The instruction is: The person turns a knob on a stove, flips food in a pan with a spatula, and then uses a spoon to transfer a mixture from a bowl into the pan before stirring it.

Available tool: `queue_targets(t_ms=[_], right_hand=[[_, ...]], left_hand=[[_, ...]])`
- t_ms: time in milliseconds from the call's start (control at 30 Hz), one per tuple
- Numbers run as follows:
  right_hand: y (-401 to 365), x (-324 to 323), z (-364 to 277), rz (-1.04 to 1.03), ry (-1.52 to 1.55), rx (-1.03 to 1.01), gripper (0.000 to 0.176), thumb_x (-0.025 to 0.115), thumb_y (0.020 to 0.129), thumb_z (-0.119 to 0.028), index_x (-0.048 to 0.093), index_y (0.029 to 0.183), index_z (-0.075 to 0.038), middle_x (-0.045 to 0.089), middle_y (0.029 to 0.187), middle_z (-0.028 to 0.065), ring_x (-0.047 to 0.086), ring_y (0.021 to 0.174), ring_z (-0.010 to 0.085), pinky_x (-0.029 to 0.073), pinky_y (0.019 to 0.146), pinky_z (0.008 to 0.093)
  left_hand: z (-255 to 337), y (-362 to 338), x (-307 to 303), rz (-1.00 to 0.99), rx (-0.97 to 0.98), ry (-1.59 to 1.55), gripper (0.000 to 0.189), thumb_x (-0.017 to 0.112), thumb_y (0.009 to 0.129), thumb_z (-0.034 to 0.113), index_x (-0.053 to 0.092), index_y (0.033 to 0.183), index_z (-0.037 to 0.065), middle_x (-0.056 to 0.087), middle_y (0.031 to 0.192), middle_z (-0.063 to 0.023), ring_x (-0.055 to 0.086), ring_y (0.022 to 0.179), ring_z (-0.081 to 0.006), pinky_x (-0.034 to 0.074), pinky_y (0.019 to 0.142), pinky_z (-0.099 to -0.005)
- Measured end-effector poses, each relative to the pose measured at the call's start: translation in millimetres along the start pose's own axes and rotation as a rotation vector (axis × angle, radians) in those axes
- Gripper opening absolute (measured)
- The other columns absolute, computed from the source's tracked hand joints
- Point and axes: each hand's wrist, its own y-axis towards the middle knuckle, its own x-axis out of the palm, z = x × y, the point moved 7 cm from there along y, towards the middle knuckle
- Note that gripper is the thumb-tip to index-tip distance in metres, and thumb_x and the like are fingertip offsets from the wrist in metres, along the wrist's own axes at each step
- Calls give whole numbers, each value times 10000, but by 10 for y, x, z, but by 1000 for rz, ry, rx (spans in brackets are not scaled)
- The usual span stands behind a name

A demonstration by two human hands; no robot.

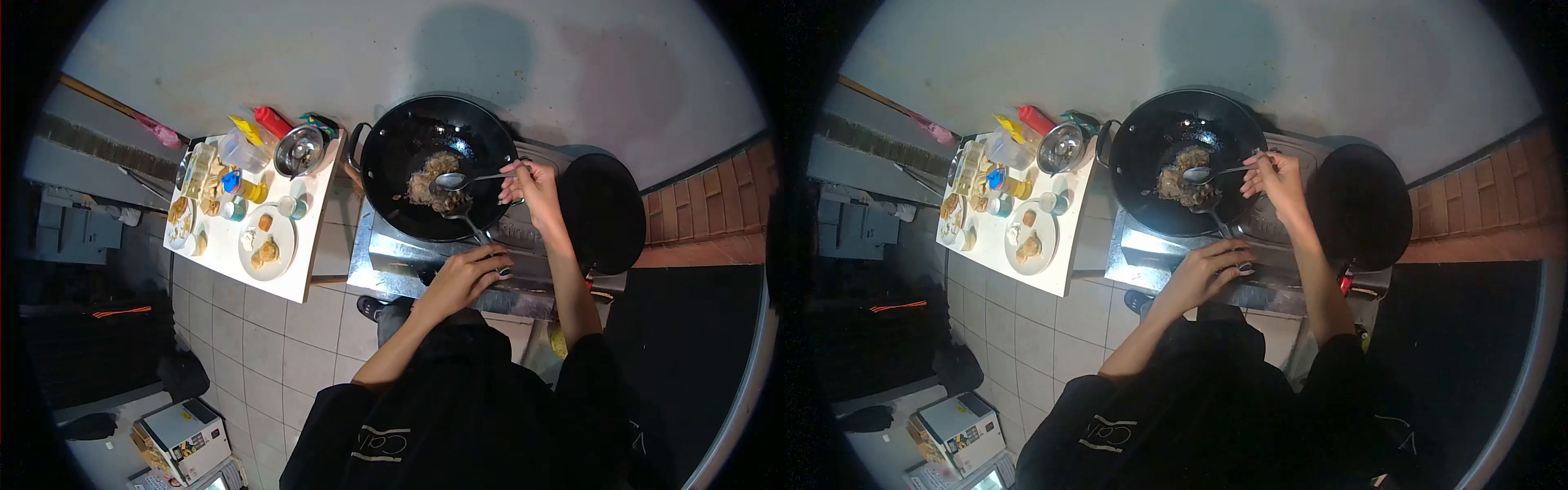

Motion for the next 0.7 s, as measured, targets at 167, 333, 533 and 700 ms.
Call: queue_targets(t_ms=[167, 333, 533, 700], right_hand=[[11, 2, 1, 14, 0, 7, 294, 450, 962, -179, 594, 903, 70, 584, 675, 113, 614, 534, 168, 508, 486, 251], [31, 10, -20, 33, 18, 5, 260, 442, 939, -112, 582, 881, 98, 585, 671, 148, 622, 524, 203, 525, 473, 283], [45, 34, -20, 19, 24, -4, 268, 445, 947, -128, 585, 887, 93, 587, 677, 143, 625, 531, 197, 527, 479, 277], [37, 57, -39, 16, 5, -6, 278, 437, 955, -138, 585, 893, 89, 588, 679, 141, 629, 537, 195, 529, 483, 274]], left_hand=[[5, 6, -1, -8, -1, -17, 254, 593, 805, 85, 619, 1051, 27, 580, 1139, -131, 580, 996, -343, 481, 839, -411], [-8, 4, 9, -3, 4, -12, 253, 596, 804, 87, 623, 1048, 27, 581, 1138, -131, 585, 987, -340, 484, 833, -409], [-24, -1, 15, -2, 18, 3, 259, 597, 798, 84, 625, 1050, 29, 580, 1144, -136, 588, 989, -337, 486, 833, -405], [-8, 0, 13, 0, 28, 4, 263, 602, 793, 80, 625, 1050, 27, 580, 1144, -140, 586, 996, -340, 484, 838, -405]])
